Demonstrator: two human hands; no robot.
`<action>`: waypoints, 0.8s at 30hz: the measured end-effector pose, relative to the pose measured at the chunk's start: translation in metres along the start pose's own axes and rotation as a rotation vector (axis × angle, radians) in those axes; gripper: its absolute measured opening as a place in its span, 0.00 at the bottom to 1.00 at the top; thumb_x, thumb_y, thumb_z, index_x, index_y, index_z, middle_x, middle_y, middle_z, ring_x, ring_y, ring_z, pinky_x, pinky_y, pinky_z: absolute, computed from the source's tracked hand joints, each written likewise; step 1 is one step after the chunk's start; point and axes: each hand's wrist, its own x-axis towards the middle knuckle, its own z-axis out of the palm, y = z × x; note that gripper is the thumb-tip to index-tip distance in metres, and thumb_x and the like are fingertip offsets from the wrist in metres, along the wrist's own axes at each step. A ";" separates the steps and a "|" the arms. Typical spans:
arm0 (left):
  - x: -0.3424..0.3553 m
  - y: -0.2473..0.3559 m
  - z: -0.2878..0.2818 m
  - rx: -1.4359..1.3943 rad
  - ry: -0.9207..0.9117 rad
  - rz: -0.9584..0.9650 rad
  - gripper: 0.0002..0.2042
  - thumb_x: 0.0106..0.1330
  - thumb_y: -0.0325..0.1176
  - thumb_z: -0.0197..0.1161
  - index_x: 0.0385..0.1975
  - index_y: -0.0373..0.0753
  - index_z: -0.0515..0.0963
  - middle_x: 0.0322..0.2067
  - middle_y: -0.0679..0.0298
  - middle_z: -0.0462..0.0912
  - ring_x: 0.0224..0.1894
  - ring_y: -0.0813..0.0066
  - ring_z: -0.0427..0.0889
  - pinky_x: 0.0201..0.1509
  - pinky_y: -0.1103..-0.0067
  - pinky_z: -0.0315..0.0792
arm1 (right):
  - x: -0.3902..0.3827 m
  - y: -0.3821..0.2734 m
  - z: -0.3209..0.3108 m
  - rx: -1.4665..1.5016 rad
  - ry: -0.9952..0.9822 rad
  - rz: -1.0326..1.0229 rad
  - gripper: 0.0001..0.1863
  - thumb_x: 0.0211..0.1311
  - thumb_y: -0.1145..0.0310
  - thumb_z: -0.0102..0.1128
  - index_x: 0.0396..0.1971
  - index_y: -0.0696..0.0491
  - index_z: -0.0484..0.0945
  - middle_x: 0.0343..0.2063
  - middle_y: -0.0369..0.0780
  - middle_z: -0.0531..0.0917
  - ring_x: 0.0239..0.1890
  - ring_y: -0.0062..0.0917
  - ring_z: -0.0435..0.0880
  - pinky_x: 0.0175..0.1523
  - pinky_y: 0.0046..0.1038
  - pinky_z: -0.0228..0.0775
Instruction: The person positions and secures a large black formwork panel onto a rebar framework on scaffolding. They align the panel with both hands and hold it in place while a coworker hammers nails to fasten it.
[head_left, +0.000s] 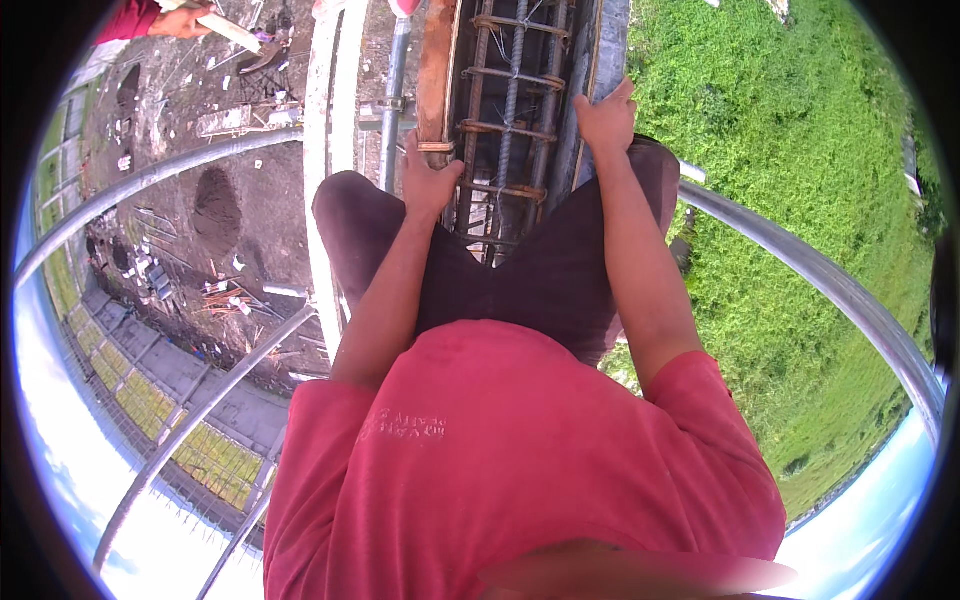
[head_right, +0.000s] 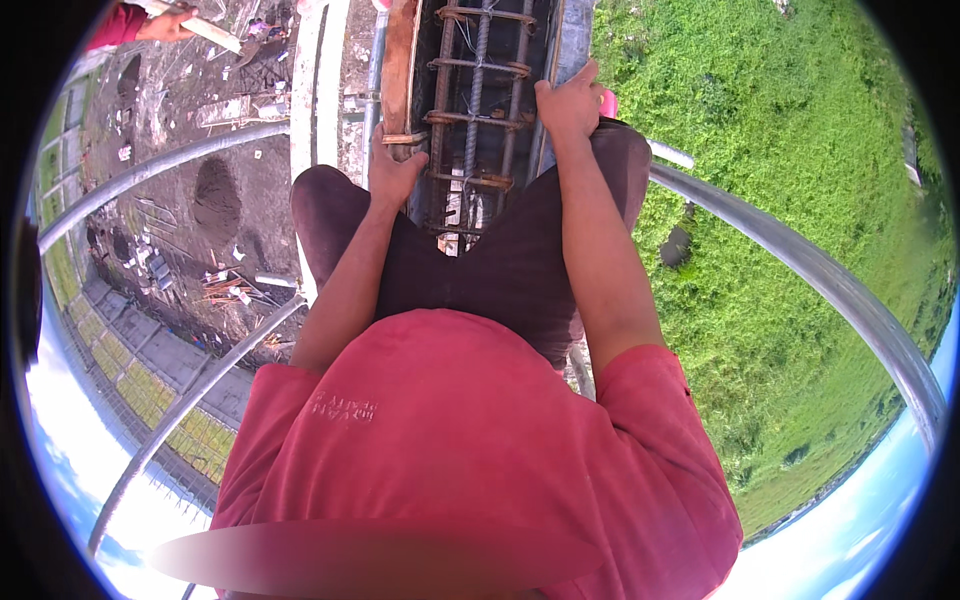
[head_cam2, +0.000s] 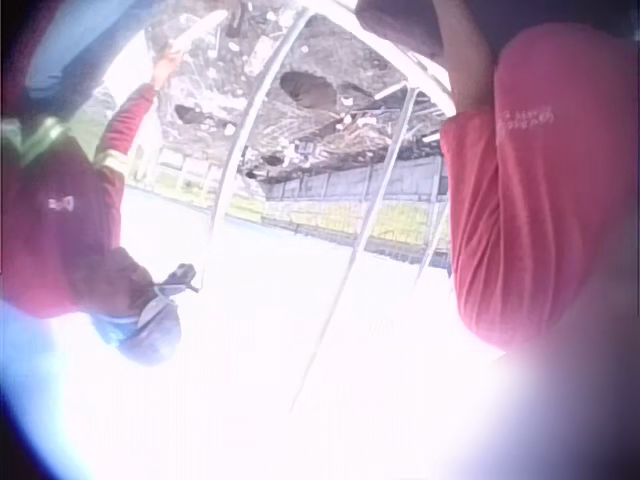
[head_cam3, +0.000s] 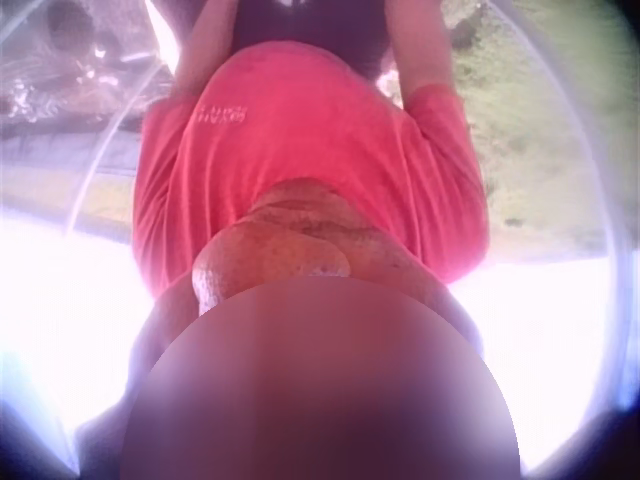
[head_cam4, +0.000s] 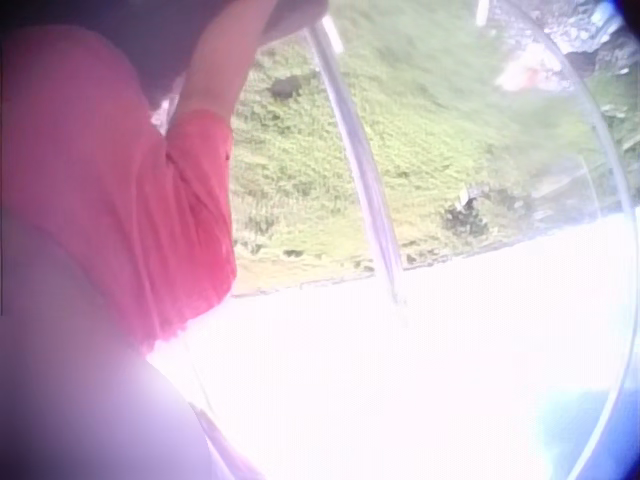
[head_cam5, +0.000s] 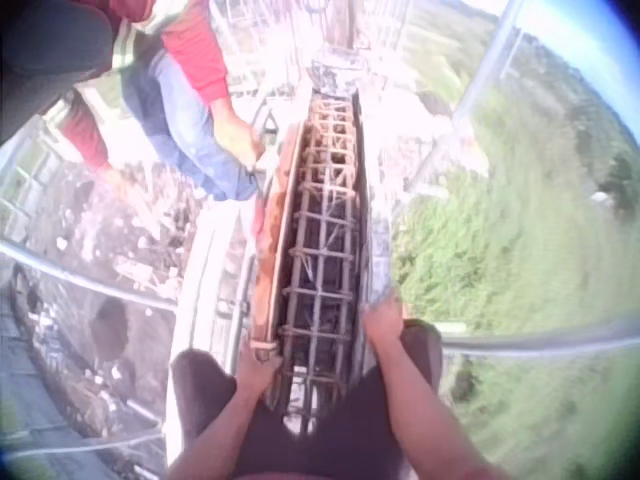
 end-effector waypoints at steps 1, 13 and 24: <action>0.002 -0.001 0.003 0.023 0.043 0.045 0.54 0.50 0.41 0.77 0.76 0.32 0.52 0.65 0.39 0.71 0.67 0.43 0.73 0.70 0.62 0.68 | 0.001 0.001 -0.001 -0.001 0.007 -0.006 0.53 0.54 0.52 0.71 0.72 0.58 0.51 0.57 0.64 0.73 0.57 0.57 0.78 0.61 0.49 0.74; 0.002 0.004 0.000 -0.074 0.040 0.019 0.48 0.53 0.38 0.73 0.74 0.32 0.56 0.60 0.40 0.78 0.62 0.47 0.79 0.68 0.65 0.71 | 0.002 -0.004 -0.012 0.065 -0.079 0.048 0.53 0.53 0.56 0.74 0.73 0.54 0.50 0.58 0.61 0.72 0.61 0.55 0.75 0.64 0.49 0.72; 0.006 -0.005 0.005 -0.031 0.078 0.085 0.47 0.53 0.37 0.73 0.73 0.27 0.57 0.65 0.39 0.72 0.68 0.47 0.73 0.72 0.66 0.66 | 0.001 0.005 -0.012 0.144 -0.082 0.003 0.52 0.52 0.57 0.72 0.73 0.58 0.52 0.57 0.60 0.78 0.56 0.56 0.81 0.61 0.49 0.73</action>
